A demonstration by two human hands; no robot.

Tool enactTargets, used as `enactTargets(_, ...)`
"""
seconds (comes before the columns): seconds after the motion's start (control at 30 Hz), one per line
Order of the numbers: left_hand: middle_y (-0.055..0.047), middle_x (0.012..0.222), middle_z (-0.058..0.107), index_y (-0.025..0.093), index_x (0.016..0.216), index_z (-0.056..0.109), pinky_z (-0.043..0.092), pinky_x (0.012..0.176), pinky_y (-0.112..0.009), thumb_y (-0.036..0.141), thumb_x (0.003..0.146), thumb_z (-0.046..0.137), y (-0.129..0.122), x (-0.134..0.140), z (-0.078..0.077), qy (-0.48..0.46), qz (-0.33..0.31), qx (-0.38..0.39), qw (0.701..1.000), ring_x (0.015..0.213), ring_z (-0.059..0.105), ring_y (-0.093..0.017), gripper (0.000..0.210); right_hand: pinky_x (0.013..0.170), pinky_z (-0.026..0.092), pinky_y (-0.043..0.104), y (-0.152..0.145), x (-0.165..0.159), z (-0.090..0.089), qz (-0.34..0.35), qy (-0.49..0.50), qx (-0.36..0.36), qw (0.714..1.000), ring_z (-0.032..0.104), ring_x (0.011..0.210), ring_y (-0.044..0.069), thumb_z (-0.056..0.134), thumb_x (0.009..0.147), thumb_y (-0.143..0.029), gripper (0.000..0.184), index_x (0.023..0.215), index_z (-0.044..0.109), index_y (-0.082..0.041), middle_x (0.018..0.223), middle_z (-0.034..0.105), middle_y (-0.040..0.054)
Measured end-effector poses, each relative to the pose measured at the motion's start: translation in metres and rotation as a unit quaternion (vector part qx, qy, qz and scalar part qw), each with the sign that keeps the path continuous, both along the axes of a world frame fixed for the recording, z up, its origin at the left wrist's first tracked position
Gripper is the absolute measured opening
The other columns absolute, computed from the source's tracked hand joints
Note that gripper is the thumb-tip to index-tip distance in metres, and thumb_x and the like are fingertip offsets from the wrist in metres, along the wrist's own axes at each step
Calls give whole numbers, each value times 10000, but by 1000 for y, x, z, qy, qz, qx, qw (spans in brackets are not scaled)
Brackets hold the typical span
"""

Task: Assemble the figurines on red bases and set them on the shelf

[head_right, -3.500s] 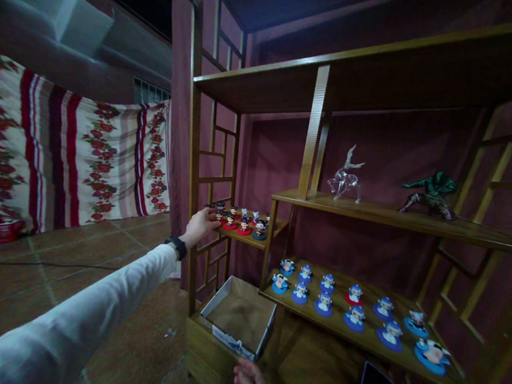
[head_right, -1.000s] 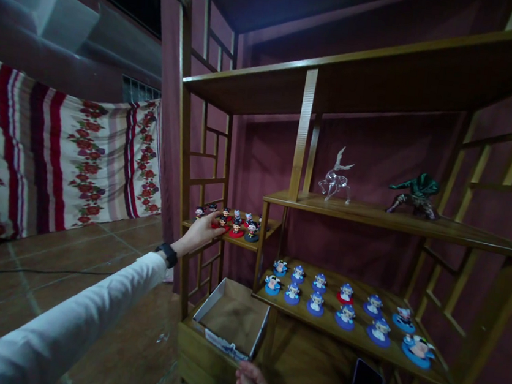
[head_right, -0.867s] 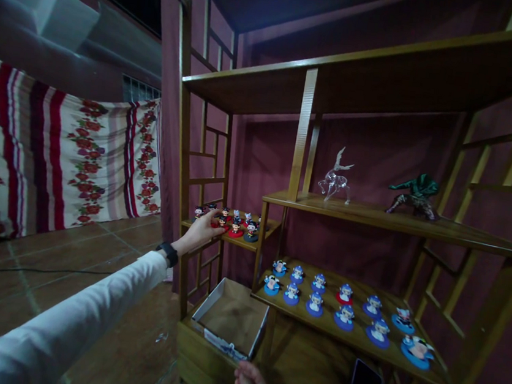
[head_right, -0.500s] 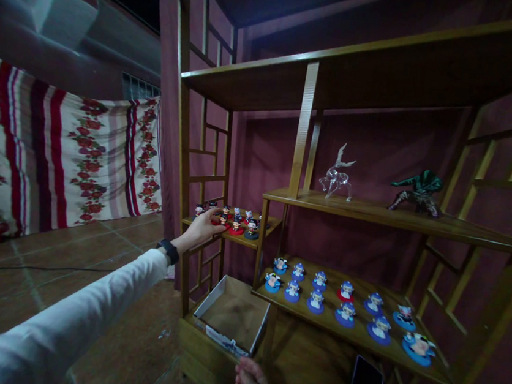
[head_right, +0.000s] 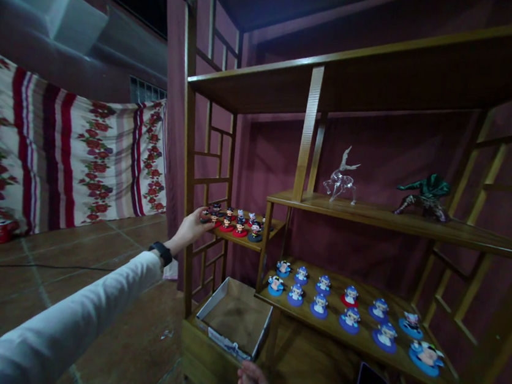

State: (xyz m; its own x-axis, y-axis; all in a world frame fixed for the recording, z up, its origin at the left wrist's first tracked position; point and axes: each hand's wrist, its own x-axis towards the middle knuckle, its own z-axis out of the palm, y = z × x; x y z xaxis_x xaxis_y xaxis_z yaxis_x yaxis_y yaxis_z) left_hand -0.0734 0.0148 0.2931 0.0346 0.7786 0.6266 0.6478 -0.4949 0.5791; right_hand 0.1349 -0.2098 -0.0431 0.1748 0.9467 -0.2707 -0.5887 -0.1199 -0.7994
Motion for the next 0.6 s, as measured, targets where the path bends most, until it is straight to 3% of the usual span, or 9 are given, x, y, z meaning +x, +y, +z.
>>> enactTargets(0.6, -38, 810, 683, 146, 1193, 540, 463, 653, -238, 348, 646, 702, 16, 1, -2, 40, 0, -30, 999, 757, 641, -178, 605, 678, 470, 278, 6, 6, -8, 20, 13, -20, 1000, 618, 637, 144, 882, 321, -425, 476, 731, 736, -232, 743, 726, 38)
